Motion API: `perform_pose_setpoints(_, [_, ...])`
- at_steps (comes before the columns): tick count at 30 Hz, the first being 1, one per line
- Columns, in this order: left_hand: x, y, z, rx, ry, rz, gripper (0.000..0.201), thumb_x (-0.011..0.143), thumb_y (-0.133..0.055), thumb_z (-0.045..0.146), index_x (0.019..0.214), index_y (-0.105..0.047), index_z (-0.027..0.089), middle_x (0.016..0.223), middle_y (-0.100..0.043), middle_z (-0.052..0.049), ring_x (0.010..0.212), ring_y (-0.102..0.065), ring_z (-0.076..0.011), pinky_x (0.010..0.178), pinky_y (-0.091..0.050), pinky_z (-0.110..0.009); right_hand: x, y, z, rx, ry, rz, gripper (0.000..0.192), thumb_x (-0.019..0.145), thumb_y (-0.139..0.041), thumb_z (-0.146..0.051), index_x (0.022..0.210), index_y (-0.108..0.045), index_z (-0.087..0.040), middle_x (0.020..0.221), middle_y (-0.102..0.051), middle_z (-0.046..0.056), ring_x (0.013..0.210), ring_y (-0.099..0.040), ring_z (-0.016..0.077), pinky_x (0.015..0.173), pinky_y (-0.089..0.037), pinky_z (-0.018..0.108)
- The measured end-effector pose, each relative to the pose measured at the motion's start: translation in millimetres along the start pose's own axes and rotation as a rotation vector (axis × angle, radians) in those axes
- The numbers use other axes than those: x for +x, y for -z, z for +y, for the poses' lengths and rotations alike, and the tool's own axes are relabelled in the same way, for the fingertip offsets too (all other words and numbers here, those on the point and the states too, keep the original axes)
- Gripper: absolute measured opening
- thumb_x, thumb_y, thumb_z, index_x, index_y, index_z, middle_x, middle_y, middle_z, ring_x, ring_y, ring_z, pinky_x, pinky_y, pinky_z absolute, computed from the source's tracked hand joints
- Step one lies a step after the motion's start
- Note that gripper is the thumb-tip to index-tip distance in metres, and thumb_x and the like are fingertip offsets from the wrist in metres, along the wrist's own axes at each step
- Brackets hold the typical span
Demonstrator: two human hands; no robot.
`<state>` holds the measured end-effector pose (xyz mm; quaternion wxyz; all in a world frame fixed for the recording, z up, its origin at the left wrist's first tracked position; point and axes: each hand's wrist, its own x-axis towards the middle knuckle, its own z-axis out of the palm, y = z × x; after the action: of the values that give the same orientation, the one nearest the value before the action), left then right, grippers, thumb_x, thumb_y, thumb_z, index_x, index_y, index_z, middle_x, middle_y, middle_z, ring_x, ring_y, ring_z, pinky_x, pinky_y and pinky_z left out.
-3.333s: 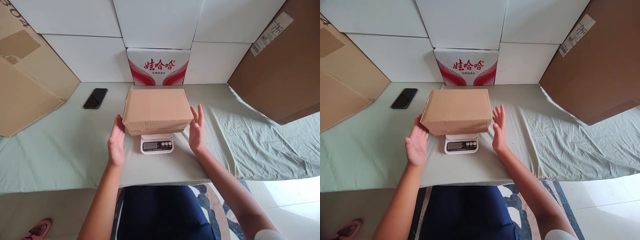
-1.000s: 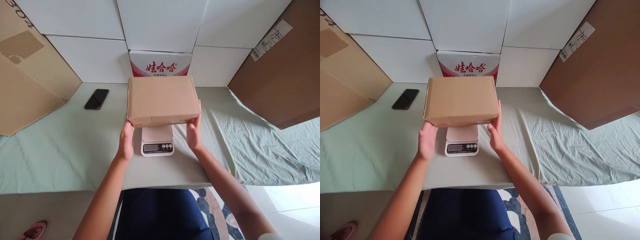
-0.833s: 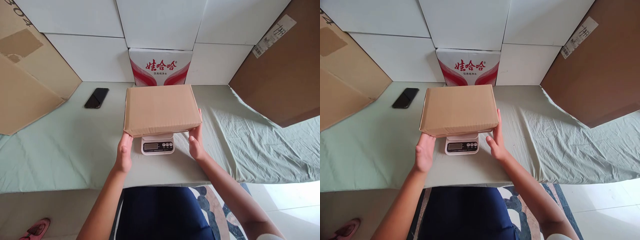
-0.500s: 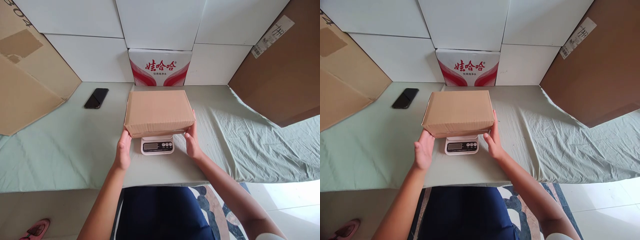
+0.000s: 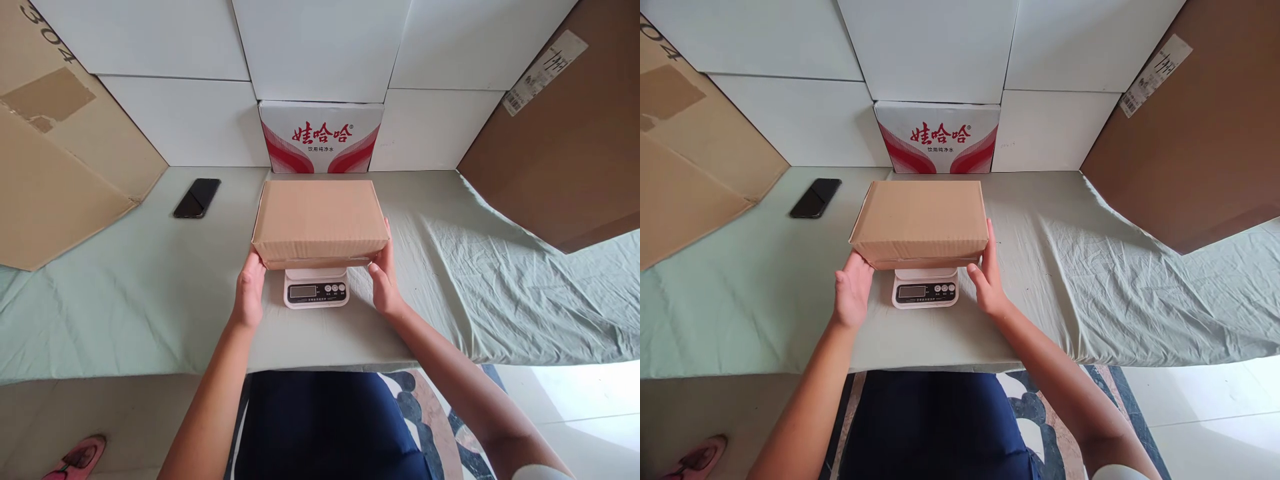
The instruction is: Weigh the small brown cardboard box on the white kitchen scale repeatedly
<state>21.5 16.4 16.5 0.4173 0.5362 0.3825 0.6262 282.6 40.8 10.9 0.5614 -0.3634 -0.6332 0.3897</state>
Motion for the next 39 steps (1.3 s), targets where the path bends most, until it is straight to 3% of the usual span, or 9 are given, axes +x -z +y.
perform_pose_setpoints(6, [-3.8, 10.6, 1.3, -0.032, -0.010, 0.096, 0.088, 0.087, -0.038, 0.087, 0.159, -0.043, 0.037, 0.176, -0.027, 0.001, 0.165, -0.017, -0.0299, 0.134, -0.020, -0.045, 3.6, 9.6, 2.2, 0.051, -0.011, 0.119, 0.084, 0.093, -0.050, -0.070, 0.164, -0.010, -0.049, 0.177, -0.022, -0.004, 0.165, -0.021, 0.0332, 0.132, -0.018, 0.069])
perform_pose_setpoints(11, [-6.7, 13.7, 2.3, -0.028, -0.017, 0.108, 0.084, 0.089, -0.036, 0.086, 0.158, -0.044, 0.038, 0.176, -0.027, 0.003, 0.165, -0.016, -0.0286, 0.134, -0.020, -0.044, 7.8, 17.2, -1.0, 0.092, -0.075, 0.197, 0.081, 0.091, -0.051, -0.068, 0.162, -0.016, -0.051, 0.176, -0.025, -0.004, 0.164, -0.025, 0.0337, 0.131, -0.020, 0.067])
perform_pose_setpoints(19, [-6.5, 10.1, 4.0, -0.030, 0.016, 0.104, 0.089, 0.086, -0.037, 0.088, 0.159, -0.044, 0.037, 0.175, -0.028, 0.001, 0.164, -0.019, -0.0297, 0.133, -0.022, -0.044, 7.0, 12.4, 6.3, 0.059, -0.086, 0.107, 0.083, 0.091, -0.046, -0.073, 0.163, -0.012, -0.052, 0.175, -0.027, -0.007, 0.164, -0.026, 0.0323, 0.131, -0.024, 0.069])
perform_pose_setpoints(23, [-8.5, 8.4, 4.8, -0.012, 0.042, 0.064, 0.092, 0.086, -0.035, 0.089, 0.160, -0.043, 0.034, 0.174, -0.032, -0.002, 0.164, -0.021, -0.0307, 0.133, -0.021, -0.046, 6.6, 6.0, 6.5, 0.080, -0.056, 0.053, 0.085, 0.092, -0.047, -0.074, 0.165, -0.014, -0.045, 0.175, -0.028, -0.005, 0.165, -0.024, 0.0304, 0.133, -0.026, 0.062])
perform_pose_setpoints(28, [-7.9, 7.7, 3.6, 0.003, 0.056, 0.058, 0.095, 0.083, -0.036, 0.092, 0.156, -0.048, 0.032, 0.172, -0.037, -0.004, 0.163, -0.023, -0.0326, 0.133, -0.021, -0.047, 7.9, 1.0, 0.9, 0.060, -0.033, 0.039, 0.078, 0.094, -0.047, -0.070, 0.163, -0.023, -0.045, 0.176, -0.025, -0.009, 0.166, -0.021, 0.0281, 0.137, -0.021, 0.056])
perform_pose_setpoints(34, [-9.7, 3.4, 3.8, 0.017, 0.055, 0.028, 0.093, 0.084, -0.035, 0.091, 0.153, -0.052, 0.031, 0.167, -0.045, -0.008, 0.160, -0.030, -0.0348, 0.132, -0.023, -0.049, 4.8, -2.9, -6.1, 0.027, -0.036, 0.040, 0.078, 0.094, -0.045, -0.069, 0.164, -0.019, -0.046, 0.173, -0.033, -0.009, 0.166, -0.019, 0.0271, 0.137, -0.022, 0.055])
perform_pose_setpoints(37, [0.1, -0.8, 7.3, 0.007, 0.034, 0.013, 0.091, 0.084, -0.040, 0.089, 0.151, -0.055, 0.030, 0.163, -0.050, -0.010, 0.159, -0.034, -0.0353, 0.131, -0.026, -0.049, 20.8, -2.3, -11.7, 0.008, 0.004, 0.057, 0.080, 0.094, -0.047, -0.068, 0.165, -0.018, -0.045, 0.172, -0.034, -0.007, 0.166, -0.018, 0.0282, 0.137, -0.022, 0.056])
perform_pose_setpoints(39, [20.5, -2.5, 6.8, -0.009, 0.005, 0.008, 0.090, 0.083, -0.044, 0.089, 0.149, -0.056, 0.030, 0.163, -0.050, -0.010, 0.159, -0.033, -0.0350, 0.130, -0.026, -0.049, 45.2, -1.9, -11.1, -0.041, 0.072, 0.061, 0.082, 0.094, -0.048, -0.069, 0.165, -0.017, -0.043, 0.173, -0.032, -0.006, 0.166, -0.019, 0.0292, 0.137, -0.023, 0.055])
